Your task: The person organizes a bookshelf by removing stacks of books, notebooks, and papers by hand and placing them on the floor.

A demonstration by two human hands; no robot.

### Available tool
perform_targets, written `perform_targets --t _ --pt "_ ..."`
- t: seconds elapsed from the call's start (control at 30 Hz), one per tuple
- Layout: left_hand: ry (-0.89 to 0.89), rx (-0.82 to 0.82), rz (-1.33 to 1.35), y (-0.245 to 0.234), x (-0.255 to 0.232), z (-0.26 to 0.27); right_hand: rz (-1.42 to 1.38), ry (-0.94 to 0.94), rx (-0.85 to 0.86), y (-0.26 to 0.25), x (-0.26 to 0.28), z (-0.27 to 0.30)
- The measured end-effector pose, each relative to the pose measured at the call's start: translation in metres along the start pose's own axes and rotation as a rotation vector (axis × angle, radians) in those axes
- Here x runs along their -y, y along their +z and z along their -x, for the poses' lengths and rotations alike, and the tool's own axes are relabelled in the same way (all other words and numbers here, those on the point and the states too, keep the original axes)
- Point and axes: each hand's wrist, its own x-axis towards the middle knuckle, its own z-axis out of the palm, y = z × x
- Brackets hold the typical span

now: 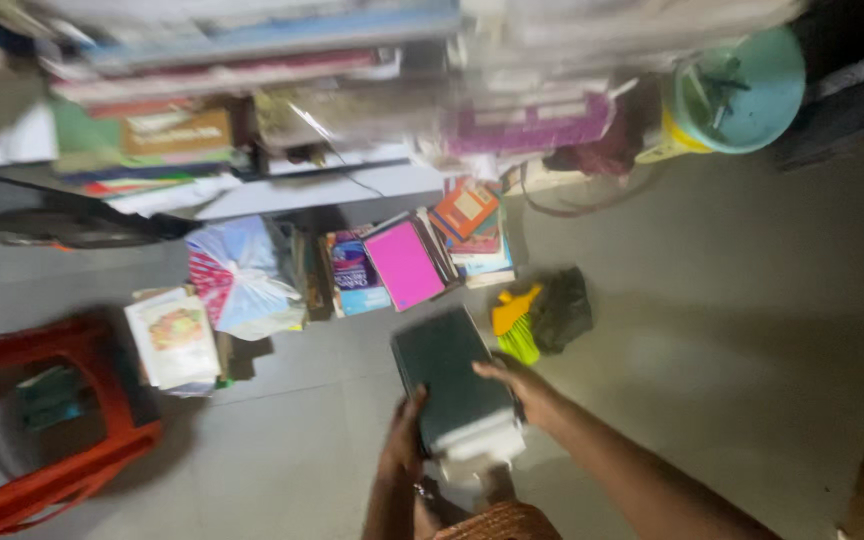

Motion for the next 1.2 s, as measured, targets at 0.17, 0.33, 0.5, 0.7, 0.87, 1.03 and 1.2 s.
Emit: perform_targets --t 0.17,0.33,0.5,0.7,0.87,1.03,1.2 --pt "0.256 0.084 -0.027 0.011 -0.077 -0.057 -0.092 -0.227 0.068 -0.008 0.047 -0.086" --pt "0.445 0.114 -0.017 0.005 -0.125 -0.120 -0.135 -0.467 0.271 -0.012 0.080 -0.161" --pt "0.475 0.005 -0.185 -0.013 -0.115 -0.209 0.472 -0.796 0.087 -0.026 0.067 -0.297" --pt "0.897 0.045 -0.474 -0.028 -0.067 -0.277 1.259 -0.988 -0.279 -0.033 0.043 -0.347" --pt "0.624 -0.068 -0.530 -0.043 -0.040 -0.220 1.295 -0.707 -0.354 -0.005 0.040 -0.289" --pt "0.735 -0.124 -0.533 -0.053 -0.026 -0.127 1.413 -0.710 -0.282 0.016 -0.011 -0.223" --pt "0.833 -0.081 -0.400 -0.043 -0.060 -0.015 1.323 -0.742 -0.288 0.031 -0.005 -0.132"
